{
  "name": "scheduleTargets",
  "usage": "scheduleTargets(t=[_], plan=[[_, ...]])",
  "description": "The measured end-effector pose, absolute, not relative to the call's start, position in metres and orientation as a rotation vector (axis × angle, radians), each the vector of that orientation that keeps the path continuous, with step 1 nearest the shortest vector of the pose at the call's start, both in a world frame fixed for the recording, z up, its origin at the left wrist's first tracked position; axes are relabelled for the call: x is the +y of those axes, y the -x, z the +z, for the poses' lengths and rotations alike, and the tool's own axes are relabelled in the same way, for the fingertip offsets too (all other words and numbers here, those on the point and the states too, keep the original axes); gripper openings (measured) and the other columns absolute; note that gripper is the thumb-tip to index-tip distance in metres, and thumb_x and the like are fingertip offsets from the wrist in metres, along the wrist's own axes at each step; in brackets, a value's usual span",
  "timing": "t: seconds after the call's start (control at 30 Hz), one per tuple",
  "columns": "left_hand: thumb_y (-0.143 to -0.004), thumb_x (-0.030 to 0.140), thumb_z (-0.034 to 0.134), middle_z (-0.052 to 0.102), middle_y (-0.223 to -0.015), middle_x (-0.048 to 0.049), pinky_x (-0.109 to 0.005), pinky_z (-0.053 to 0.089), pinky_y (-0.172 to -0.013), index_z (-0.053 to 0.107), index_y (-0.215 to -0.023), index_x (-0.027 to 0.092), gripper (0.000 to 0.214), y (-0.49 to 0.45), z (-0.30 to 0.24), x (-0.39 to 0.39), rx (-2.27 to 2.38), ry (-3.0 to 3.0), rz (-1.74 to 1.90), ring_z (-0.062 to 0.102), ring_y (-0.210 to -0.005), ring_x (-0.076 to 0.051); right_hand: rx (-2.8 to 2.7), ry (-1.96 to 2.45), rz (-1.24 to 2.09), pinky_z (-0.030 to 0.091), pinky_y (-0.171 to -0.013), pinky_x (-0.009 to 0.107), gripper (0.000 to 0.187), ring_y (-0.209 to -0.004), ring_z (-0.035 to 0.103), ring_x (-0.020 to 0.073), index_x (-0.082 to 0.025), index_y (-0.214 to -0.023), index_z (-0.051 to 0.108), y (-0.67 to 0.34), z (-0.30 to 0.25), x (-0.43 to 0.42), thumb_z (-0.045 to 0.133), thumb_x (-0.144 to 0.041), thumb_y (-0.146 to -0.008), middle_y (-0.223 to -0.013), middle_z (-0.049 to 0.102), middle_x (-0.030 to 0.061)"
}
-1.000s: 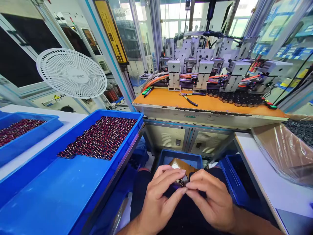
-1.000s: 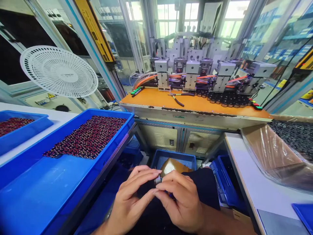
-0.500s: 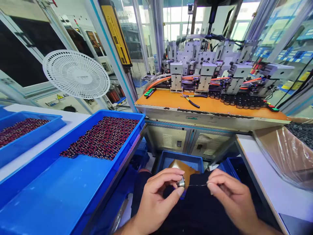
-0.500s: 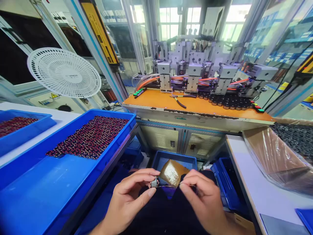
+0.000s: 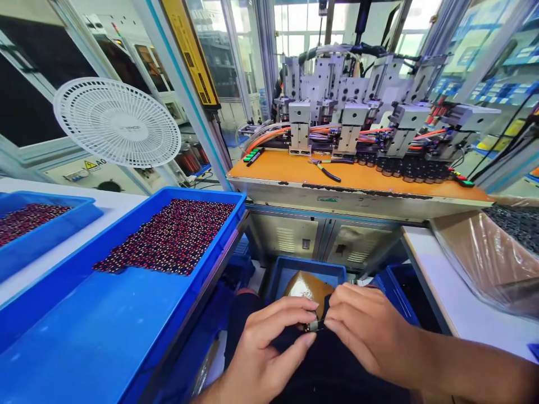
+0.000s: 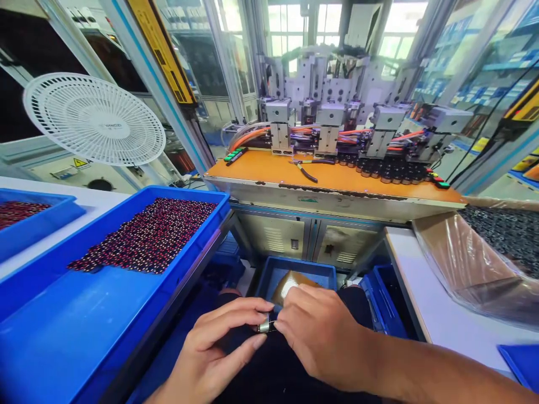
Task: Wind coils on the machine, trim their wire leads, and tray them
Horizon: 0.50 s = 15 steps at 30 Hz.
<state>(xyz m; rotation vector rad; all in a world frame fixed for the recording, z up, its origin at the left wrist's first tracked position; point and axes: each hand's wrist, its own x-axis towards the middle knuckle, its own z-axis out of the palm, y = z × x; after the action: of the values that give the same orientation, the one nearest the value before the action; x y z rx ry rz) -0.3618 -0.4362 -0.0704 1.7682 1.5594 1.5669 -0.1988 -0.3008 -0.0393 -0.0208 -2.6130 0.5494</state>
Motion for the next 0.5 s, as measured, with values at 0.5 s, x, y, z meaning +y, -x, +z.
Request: scheduleTargets(t=[0.5], plan=[[-0.076, 0.003, 0.069, 0.077, -0.104, -0.0075, -0.025, 0.061, -0.076, 0.072, -0.098, 0.024, 0.030, 0.386, -0.083, -0.429, 1.511, -1.810, 1.816, 0.076, -0.089, -0.021, -2.566, 0.635, 0.119, 0.046, -0.095, 0.034, 0.027, -0.107, 0.058, 0.0231, -0.009, -0.112, 0.063, 0.281, 0.034, -0.153, 0.067, -0.025, -0.091, -0.115, 0.064, 0.0136]])
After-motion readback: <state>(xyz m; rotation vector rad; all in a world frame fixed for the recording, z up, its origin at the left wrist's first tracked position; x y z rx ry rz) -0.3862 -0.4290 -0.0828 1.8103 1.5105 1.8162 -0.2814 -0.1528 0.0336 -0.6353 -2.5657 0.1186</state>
